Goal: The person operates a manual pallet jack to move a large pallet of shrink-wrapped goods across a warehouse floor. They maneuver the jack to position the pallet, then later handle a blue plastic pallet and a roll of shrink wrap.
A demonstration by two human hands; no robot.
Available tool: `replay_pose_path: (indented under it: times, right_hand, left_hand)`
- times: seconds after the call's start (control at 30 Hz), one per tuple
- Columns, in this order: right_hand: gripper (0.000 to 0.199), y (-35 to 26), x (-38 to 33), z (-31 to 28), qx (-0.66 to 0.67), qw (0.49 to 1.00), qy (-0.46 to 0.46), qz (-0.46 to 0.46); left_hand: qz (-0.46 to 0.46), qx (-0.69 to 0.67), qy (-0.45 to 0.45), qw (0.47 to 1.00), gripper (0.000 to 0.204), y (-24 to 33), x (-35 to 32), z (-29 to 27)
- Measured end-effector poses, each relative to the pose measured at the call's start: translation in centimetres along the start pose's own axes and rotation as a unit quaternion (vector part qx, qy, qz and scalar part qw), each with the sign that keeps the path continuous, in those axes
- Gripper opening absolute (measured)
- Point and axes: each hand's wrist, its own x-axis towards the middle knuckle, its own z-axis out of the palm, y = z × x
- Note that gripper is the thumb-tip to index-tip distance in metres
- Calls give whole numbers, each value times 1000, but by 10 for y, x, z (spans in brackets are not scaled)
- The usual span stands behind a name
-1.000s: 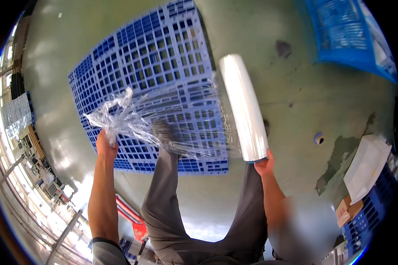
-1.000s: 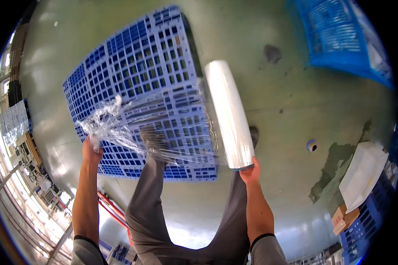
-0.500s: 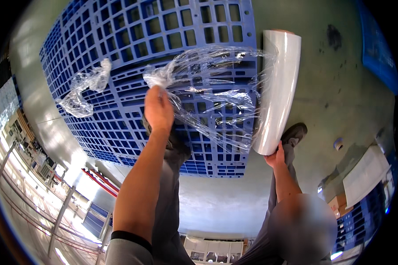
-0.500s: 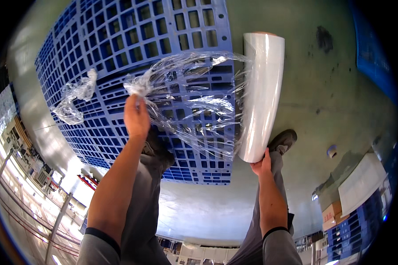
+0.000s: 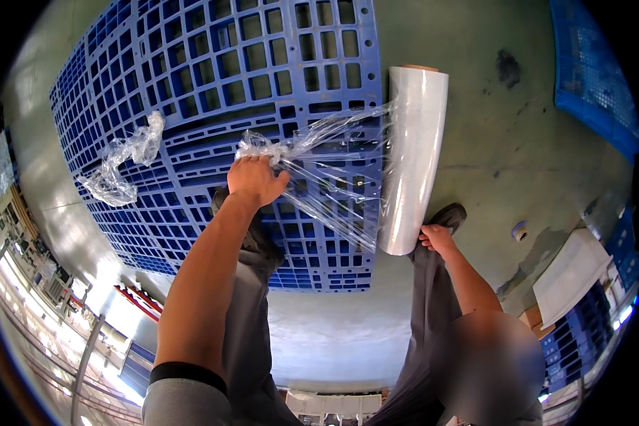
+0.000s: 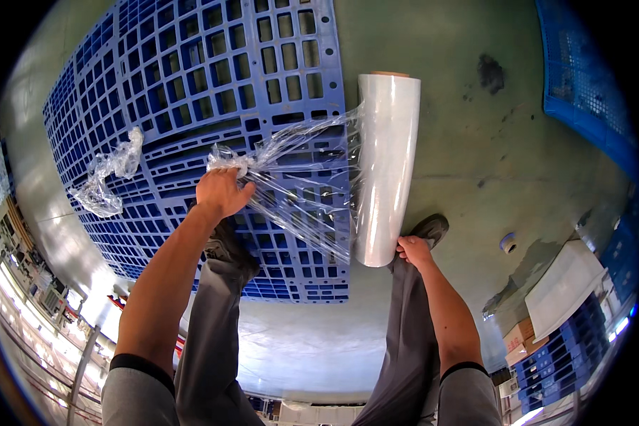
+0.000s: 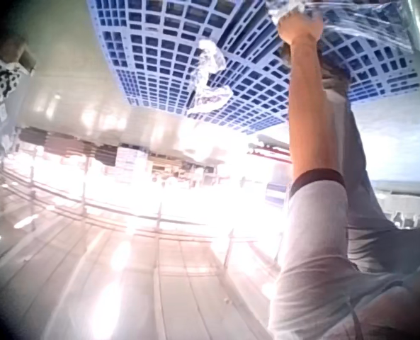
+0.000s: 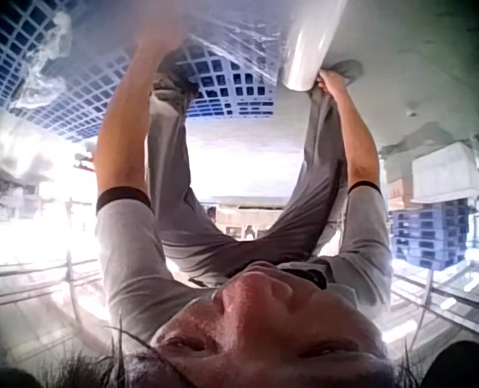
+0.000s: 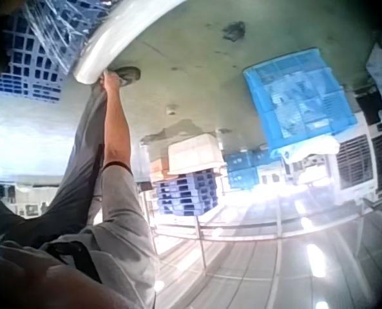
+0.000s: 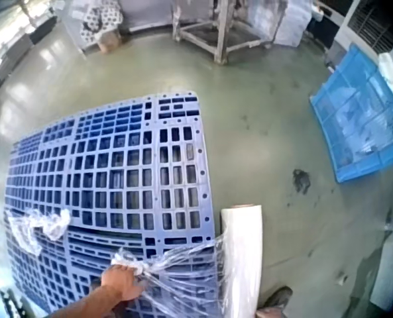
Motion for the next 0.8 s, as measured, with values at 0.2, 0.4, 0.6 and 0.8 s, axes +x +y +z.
replay_pose_path:
  times: [0.2, 0.4, 0.6, 0.8]
  right_hand:
    - [33, -17, -36, -7, 58, 997, -9, -49]
    - [29, 9, -83, -35, 150, 984, -46, -84]
    - [29, 83, -71, -86, 229, 972, 9, -57]
    - [28, 194, -41, -156, 173, 983, 41, -37]
  left_hand:
    - [-78, -46, -172, 981, 80, 14, 26, -26]
    - [-117, -99, -212, 965, 91, 3, 44, -6]
    - [-14, -27, 215, 976, 48, 27, -25, 42]
    - [-57, -107, 30, 992, 42, 56, -123, 95]
